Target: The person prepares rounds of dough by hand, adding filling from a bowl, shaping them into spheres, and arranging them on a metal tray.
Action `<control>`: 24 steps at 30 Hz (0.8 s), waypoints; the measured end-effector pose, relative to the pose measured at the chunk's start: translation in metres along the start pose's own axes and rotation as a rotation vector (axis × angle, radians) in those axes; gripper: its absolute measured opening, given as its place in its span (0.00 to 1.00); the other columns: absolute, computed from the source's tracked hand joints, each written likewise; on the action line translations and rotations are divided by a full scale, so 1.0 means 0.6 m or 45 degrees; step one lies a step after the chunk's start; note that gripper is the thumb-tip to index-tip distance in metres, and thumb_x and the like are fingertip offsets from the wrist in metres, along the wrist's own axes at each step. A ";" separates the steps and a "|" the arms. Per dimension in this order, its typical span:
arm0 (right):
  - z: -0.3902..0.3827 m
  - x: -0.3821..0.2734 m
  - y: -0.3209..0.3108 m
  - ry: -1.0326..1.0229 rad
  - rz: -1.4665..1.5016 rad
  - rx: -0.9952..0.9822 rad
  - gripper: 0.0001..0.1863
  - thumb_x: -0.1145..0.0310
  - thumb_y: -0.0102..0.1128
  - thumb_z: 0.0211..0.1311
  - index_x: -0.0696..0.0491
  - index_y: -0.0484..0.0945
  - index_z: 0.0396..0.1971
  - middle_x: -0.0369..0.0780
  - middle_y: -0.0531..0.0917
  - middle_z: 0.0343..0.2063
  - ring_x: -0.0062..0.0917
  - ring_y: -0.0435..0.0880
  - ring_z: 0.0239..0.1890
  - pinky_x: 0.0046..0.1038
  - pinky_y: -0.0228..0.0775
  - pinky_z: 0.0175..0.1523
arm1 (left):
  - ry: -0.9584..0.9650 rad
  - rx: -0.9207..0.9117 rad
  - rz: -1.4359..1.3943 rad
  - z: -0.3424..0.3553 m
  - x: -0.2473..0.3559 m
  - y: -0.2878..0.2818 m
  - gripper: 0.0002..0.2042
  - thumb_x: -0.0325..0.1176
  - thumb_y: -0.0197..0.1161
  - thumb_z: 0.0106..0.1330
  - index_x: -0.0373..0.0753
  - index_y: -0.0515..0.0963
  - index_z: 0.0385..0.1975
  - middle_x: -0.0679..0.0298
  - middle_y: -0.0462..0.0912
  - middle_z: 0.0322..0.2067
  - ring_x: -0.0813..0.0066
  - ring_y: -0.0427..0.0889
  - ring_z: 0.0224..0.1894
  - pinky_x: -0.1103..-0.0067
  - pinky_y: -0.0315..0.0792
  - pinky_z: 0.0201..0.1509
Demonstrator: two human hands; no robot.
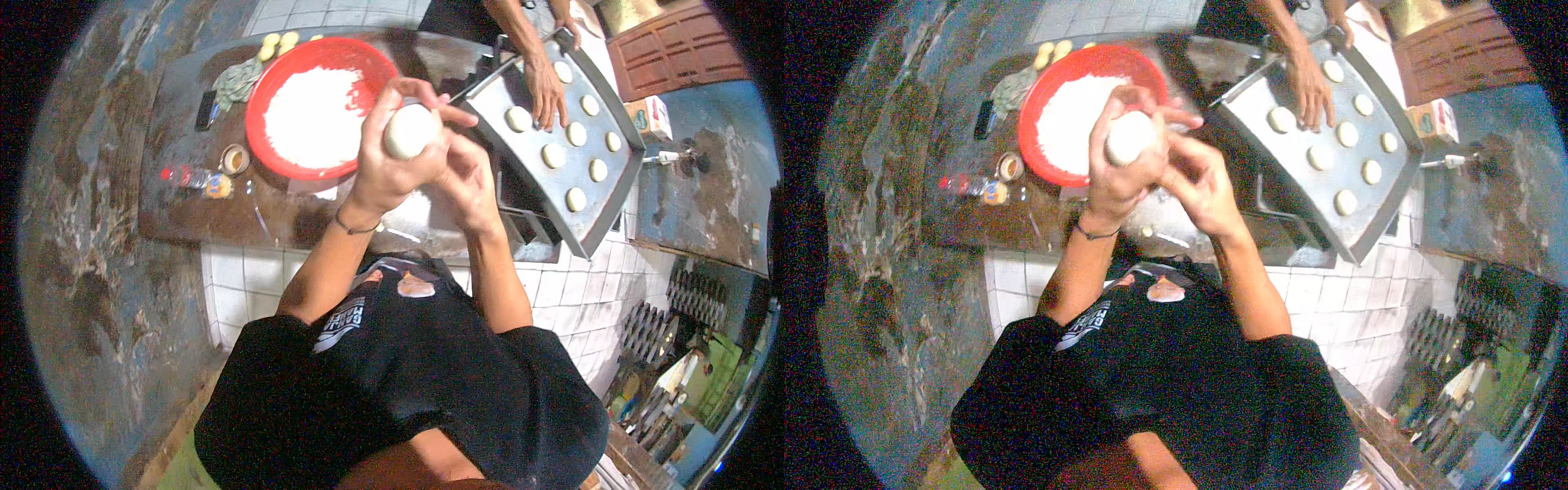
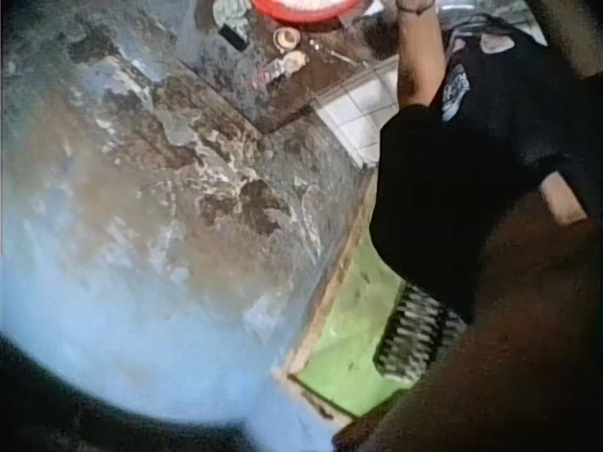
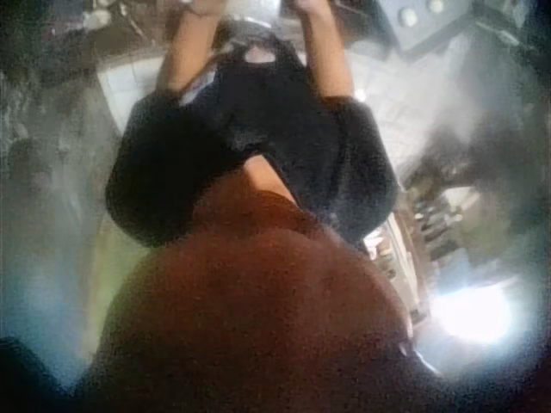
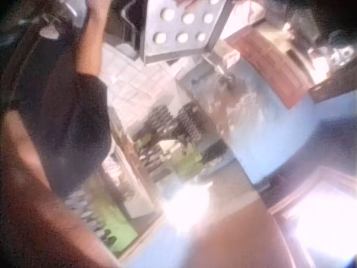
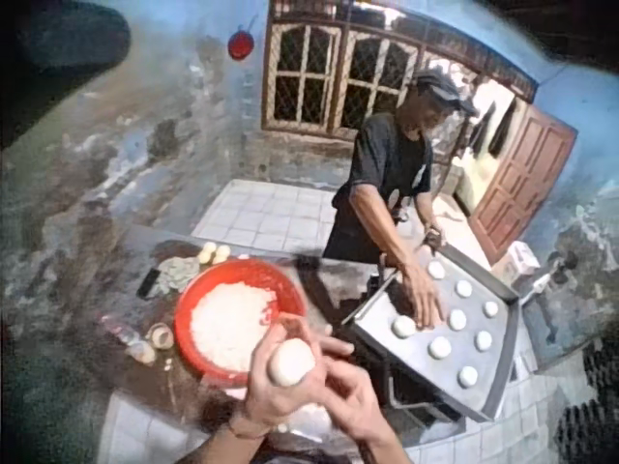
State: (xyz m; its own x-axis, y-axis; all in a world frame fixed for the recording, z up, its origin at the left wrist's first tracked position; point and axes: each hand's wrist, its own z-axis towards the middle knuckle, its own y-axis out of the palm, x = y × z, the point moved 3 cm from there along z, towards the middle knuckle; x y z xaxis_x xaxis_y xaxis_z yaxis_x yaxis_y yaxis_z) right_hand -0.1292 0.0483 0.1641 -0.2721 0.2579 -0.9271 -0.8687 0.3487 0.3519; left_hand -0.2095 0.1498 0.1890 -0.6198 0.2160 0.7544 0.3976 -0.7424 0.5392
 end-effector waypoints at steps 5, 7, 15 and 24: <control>-0.043 0.004 -0.055 -0.331 -0.073 0.645 0.14 0.67 0.76 0.58 0.60 0.87 0.40 0.35 0.89 0.36 0.18 0.85 0.40 0.26 0.77 0.50 | -0.023 -0.182 0.054 -0.002 -0.060 0.087 0.28 0.20 0.68 0.58 0.37 0.62 0.57 0.66 0.75 0.46 0.69 0.86 0.53 0.68 0.65 0.72; -0.040 -0.035 -0.072 -0.307 -0.394 0.504 0.12 0.66 0.73 0.63 0.61 0.86 0.37 0.37 0.89 0.34 0.19 0.84 0.38 0.26 0.77 0.46 | -0.138 -0.170 0.127 -0.004 -0.091 0.078 0.29 0.19 0.68 0.58 0.37 0.61 0.58 0.65 0.74 0.47 0.75 0.85 0.49 0.71 0.71 0.66; -0.105 -0.131 -0.222 0.161 -0.906 0.226 0.23 0.69 0.80 0.55 0.54 0.86 0.52 0.39 0.87 0.48 0.24 0.87 0.49 0.30 0.85 0.51 | -0.356 -0.476 0.795 -0.031 -0.272 0.100 0.33 0.29 0.75 0.54 0.39 0.64 0.59 0.53 0.80 0.49 0.58 0.87 0.49 0.65 0.78 0.52; -0.108 -0.027 -0.462 0.335 -1.627 -0.169 0.22 0.65 0.72 0.62 0.52 0.84 0.55 0.43 0.84 0.50 0.34 0.85 0.48 0.34 0.81 0.52 | -0.416 -0.177 1.053 -0.018 -0.344 0.094 0.43 0.31 0.74 0.55 0.41 0.54 0.69 0.55 0.79 0.50 0.57 0.83 0.28 0.67 0.78 0.35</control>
State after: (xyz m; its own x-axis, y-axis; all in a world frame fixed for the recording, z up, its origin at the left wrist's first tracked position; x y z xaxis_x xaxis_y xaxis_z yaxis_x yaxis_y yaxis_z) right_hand 0.0890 -0.1111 0.0732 0.7096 -0.3741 -0.5970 -0.6015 0.1195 -0.7899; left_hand -0.0666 0.0564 0.0595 0.0596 -0.2675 0.9617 0.5329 -0.8061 -0.2573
